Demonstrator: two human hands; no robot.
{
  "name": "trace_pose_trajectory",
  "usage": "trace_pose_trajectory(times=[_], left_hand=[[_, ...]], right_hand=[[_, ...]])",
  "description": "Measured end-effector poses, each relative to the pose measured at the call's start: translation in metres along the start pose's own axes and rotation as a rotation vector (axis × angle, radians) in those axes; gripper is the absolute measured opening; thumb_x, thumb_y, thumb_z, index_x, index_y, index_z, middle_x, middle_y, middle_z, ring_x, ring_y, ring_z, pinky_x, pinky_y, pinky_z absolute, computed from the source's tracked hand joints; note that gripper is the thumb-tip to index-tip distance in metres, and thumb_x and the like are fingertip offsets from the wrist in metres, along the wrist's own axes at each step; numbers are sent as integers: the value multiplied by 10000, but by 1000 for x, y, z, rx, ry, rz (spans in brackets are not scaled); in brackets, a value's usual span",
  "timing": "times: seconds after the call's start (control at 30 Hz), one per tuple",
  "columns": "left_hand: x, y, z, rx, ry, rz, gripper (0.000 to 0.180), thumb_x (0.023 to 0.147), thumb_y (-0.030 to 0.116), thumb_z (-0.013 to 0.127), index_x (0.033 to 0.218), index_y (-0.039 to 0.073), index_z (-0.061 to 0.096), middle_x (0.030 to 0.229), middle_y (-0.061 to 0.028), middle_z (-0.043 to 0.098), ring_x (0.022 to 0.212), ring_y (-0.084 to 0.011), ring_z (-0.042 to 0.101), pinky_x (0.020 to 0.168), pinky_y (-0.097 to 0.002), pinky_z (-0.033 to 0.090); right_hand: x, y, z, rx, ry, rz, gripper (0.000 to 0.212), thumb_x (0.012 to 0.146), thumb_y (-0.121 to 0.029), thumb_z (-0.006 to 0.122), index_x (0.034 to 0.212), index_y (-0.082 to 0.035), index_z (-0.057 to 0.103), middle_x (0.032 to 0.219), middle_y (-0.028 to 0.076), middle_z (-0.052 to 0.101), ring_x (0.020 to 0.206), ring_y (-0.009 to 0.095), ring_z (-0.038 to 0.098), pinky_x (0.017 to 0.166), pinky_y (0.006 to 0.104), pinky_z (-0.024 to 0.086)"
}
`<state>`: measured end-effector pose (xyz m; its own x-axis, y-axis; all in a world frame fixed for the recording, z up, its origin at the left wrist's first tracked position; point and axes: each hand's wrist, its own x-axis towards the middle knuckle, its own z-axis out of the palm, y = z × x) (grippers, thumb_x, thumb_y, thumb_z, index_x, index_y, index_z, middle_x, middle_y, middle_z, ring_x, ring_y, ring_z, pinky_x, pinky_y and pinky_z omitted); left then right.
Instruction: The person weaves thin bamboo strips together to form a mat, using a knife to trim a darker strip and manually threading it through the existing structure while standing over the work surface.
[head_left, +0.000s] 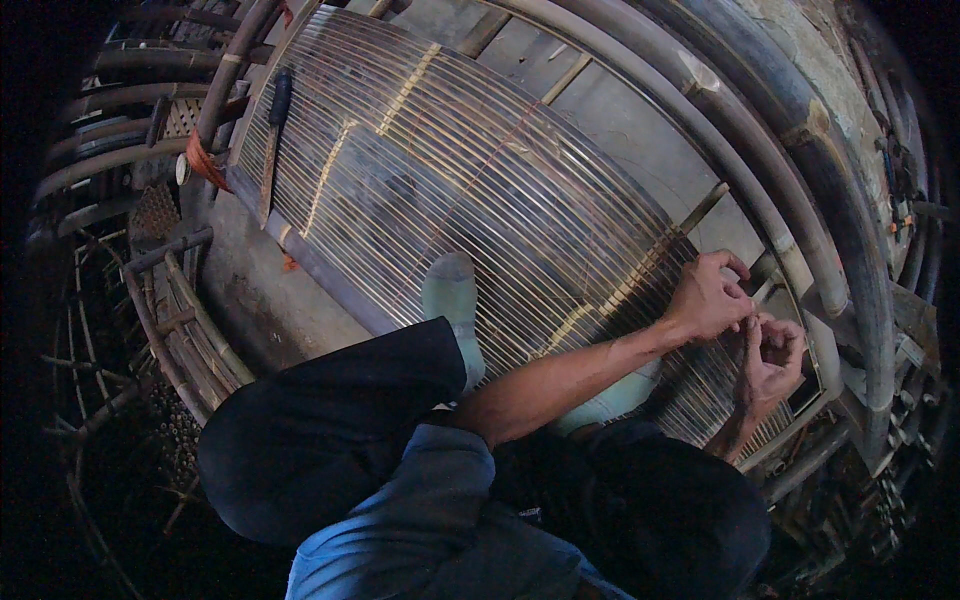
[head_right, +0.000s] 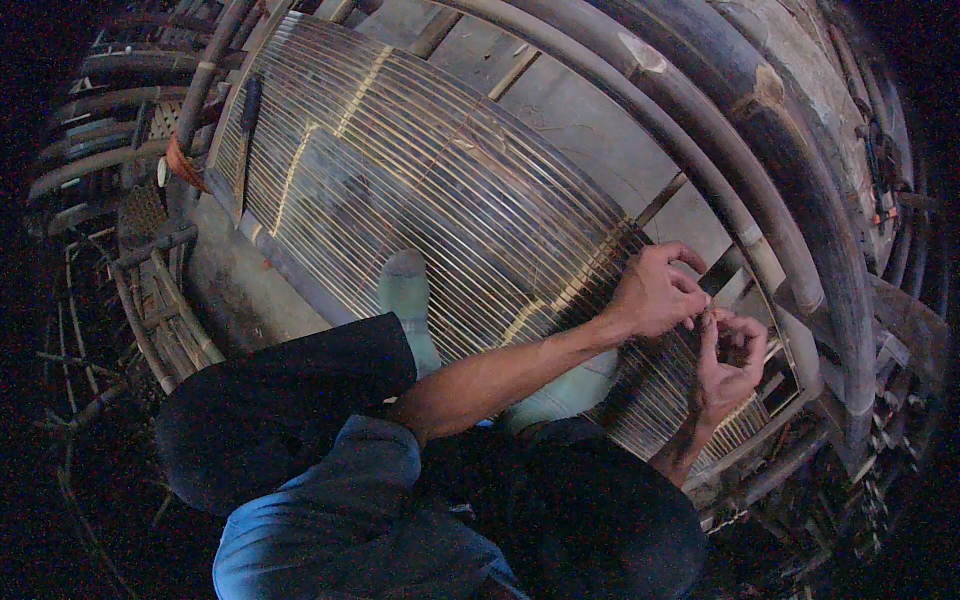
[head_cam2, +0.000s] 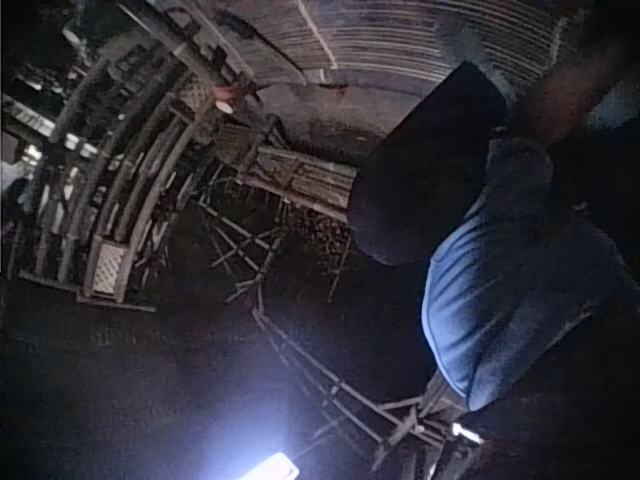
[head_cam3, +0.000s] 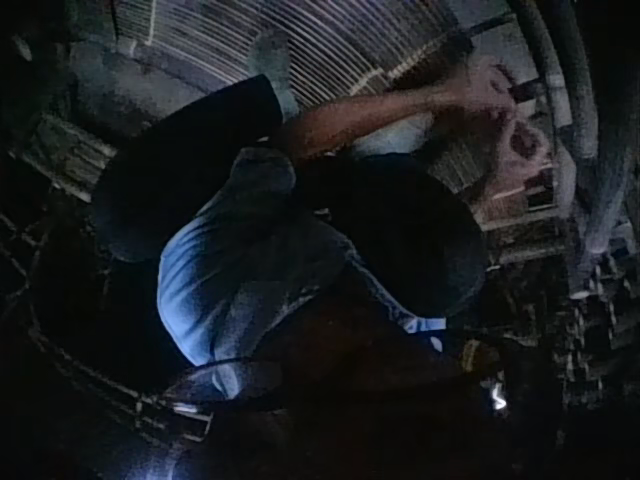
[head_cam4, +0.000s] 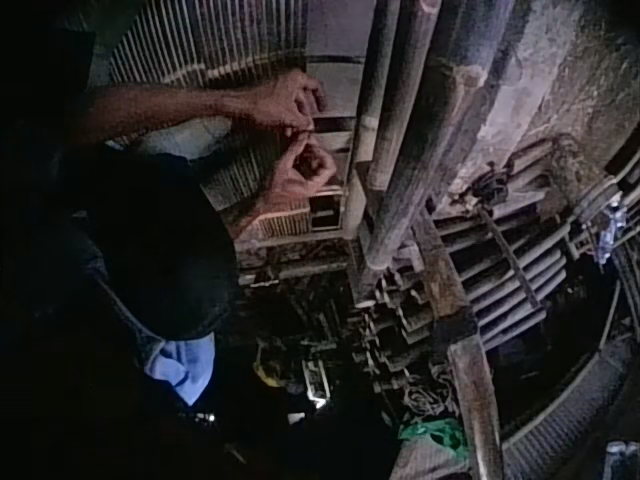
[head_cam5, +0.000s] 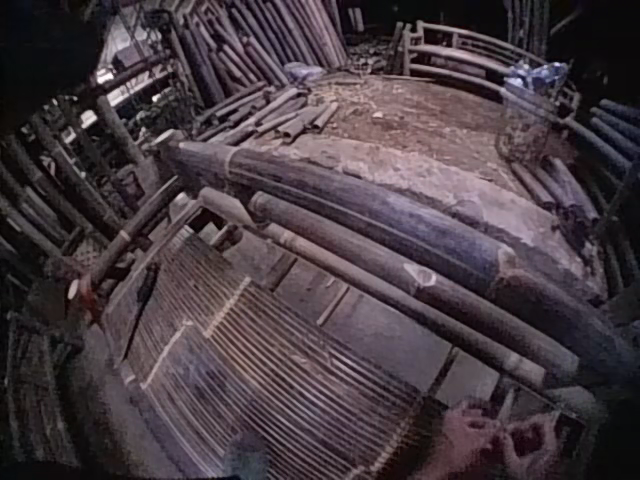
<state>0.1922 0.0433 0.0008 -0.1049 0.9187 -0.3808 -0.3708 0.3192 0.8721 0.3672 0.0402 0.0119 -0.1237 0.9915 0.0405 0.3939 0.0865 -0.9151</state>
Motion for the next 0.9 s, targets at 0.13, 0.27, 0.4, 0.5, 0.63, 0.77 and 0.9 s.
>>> trace_pose_trajectory(times=[0.13, 0.27, 0.4, 0.5, 0.63, 0.77, 0.9], left_hand=[[5, -11, -11, -53, -119, -174, 307, 817, 119, 702, 1060, -60, 645, 841, -162, 733, 710, -162, 709, 601, -293, 555], [4, -6, -9, 136, -180, -209, 300, 848, 190, 685, 1044, -36, 691, 901, -163, 735, 842, -173, 713, 689, -312, 553], [2, 0, -15, 227, -273, -36, 296, 861, 230, 660, 1040, 3, 723, 902, -156, 738, 853, -177, 712, 733, -341, 555], [1, 30, -25, 390, -347, 80, 287, 863, 275, 673, 979, 23, 747, 889, -148, 738, 842, -167, 711, 742, -369, 550], [13, 52, -49, 389, -483, -2, 291, 914, 304, 669, 836, 37, 758, 900, -132, 743, 850, -177, 711, 770, -350, 529], [21, 56, -57, -3, -448, 390, 386, 992, 326, 604, 789, 29, 747, 804, -71, 712, 738, -179, 655, 736, -314, 482], [0, 91, -47, -668, -544, 146, 483, 1023, 417, 540, 786, 24, 691, 705, -79, 653, 668, -166, 608, 656, -297, 459]], right_hand=[[2, -35, 19, -118, -64, 9, 152, 934, 42, 640, 1081, 44, 677, 1051, 102, 695, 958, 152, 645, 853, 274, 515], [11, -52, 20, -204, -74, 56, 128, 972, -5, 607, 1076, 48, 660, 996, 87, 685, 949, 149, 645, 850, 276, 513], [18, -59, 20, -149, -107, 101, 107, 994, -28, 583, 1050, 32, 653, 1005, 81, 679, 932, 133, 637, 840, 271, 508], [21, -70, 14, -155, -83, 93, 92, 997, -26, 577, 1036, 16, 649, 1047, 89, 670, 985, 135, 623, 877, 278, 493], [22, -78, 12, -93, -80, -17, 100, 1003, -35, 573, 1046, 11, 651, 1066, 90, 656, 1037, 143, 600, 918, 295, 474], [18, -109, 24, -138, -10, -70, 116, 1015, -66, 563, 1037, 20, 638, 1026, 79, 640, 1014, 150, 580, 920, 297, 457], [10, -105, 17, -142, 51, 66, 127, 1017, -77, 561, 1025, 26, 635, 967, 54, 643, 917, 137, 584, 864, 272, 458]])
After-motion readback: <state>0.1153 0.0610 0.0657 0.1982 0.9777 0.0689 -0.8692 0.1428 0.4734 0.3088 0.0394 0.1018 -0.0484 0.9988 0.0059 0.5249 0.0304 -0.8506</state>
